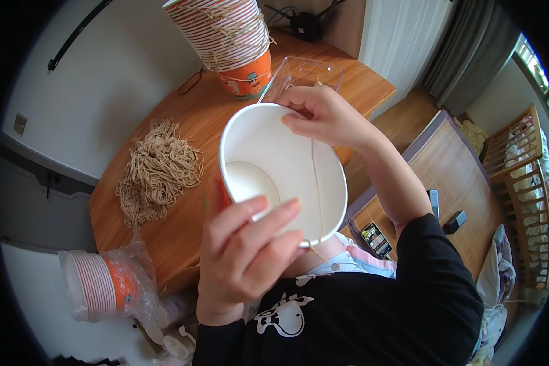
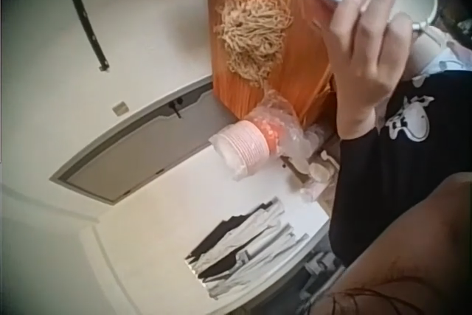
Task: Attaching string handles to paper buckets for packaging.
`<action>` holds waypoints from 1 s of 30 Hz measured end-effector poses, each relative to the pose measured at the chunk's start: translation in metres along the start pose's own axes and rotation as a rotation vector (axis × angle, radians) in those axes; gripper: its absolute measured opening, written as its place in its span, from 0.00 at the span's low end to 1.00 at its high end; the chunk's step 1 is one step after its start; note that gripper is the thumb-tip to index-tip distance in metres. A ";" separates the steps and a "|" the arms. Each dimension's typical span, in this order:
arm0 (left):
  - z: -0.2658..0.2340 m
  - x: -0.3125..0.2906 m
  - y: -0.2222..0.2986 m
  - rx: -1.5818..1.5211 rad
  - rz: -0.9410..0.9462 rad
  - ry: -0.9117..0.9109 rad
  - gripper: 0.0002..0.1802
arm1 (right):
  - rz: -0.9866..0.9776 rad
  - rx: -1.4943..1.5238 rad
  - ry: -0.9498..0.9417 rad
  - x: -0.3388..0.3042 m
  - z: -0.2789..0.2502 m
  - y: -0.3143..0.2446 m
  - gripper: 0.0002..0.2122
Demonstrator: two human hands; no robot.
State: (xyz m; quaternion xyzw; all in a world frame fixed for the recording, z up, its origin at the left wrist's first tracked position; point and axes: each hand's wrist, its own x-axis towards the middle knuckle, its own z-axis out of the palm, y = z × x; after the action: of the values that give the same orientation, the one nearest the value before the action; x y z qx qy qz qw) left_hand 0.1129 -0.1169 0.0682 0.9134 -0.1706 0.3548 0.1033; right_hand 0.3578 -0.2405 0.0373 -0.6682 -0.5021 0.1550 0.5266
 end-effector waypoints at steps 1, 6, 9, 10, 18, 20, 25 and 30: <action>-0.002 -0.004 0.001 0.052 0.055 -0.003 0.15 | -0.010 -0.028 0.033 -0.004 0.002 -0.008 0.08; 0.004 0.001 -0.002 0.071 0.060 0.002 0.15 | -0.015 -0.066 0.137 0.002 0.006 -0.006 0.08; 0.022 0.010 -0.010 -0.003 0.013 0.044 0.10 | 0.061 0.192 0.179 0.020 0.005 0.022 0.08; 0.025 0.011 -0.012 0.004 0.019 0.047 0.10 | 0.103 0.242 0.162 0.024 0.003 0.029 0.08; 0.030 0.019 -0.021 0.020 0.004 0.034 0.12 | 0.153 0.240 0.298 0.024 0.002 0.039 0.10; 0.031 0.022 -0.021 0.012 0.004 0.024 0.12 | 0.187 0.231 0.297 0.024 0.002 0.038 0.09; 0.029 0.033 -0.026 -0.040 0.002 -0.024 0.12 | 0.160 0.311 0.309 0.025 0.003 0.046 0.11; 0.023 0.039 -0.030 -0.054 -0.047 -0.071 0.12 | 0.099 0.402 0.345 0.028 0.010 0.050 0.11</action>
State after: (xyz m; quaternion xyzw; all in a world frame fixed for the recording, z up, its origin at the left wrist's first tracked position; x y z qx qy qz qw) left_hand 0.1652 -0.1062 0.0755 0.9261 -0.1619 0.3148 0.1301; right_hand 0.3881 -0.2089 -0.0004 -0.5906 -0.3309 0.1612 0.7182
